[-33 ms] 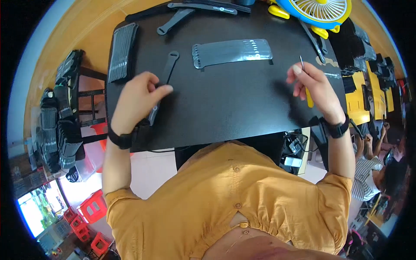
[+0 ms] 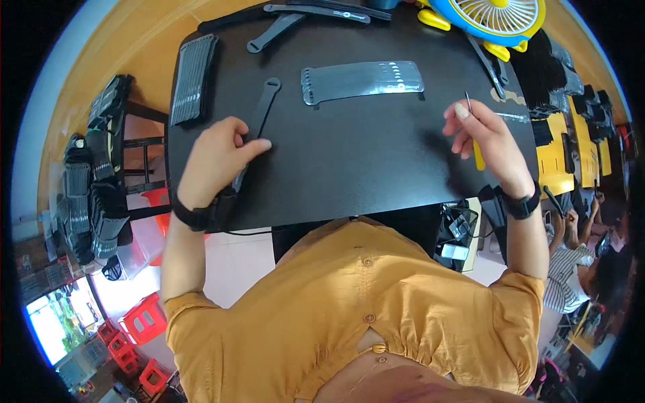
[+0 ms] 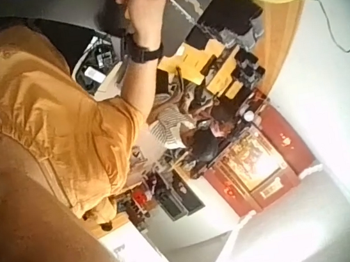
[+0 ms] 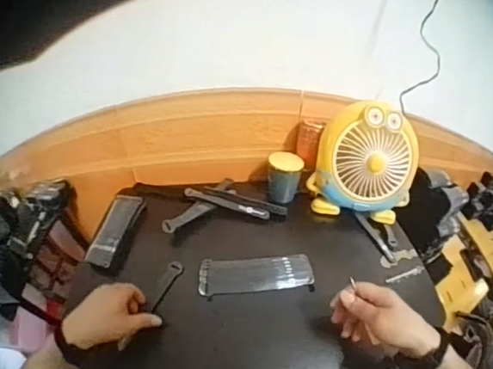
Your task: Assembling metal hardware components onto black synthetic straps using a small tool.
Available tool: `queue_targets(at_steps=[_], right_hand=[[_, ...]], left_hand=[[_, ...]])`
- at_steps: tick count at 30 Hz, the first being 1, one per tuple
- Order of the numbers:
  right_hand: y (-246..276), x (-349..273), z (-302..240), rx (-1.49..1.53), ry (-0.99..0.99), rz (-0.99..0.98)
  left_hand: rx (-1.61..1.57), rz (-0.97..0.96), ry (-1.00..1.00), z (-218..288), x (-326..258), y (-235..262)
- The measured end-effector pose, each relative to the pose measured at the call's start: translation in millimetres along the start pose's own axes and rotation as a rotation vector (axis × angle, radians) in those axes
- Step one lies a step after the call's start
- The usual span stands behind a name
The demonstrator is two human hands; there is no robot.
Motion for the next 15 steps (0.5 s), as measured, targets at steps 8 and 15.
queue_targets(at_steps=[8,15], right_hand=[[-86,-24,-31,0.149,0.144,-0.156],[-173,-2,-63,0.311,0.212,-0.174]], left_hand=[[-0.157,0.100,0.104,-17,-33,-4],[-0.623,0.141,-0.122,42,-66,-51]])
Point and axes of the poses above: each hand's wrist, its own x-axis towards the middle knuckle, its own y-axis out of the back of the hand, z = x × y, the point moved 5 cm from there along x, towards the middle knuckle, and after that the axes turned 13 degrees about -x, right-handed, at the moved point
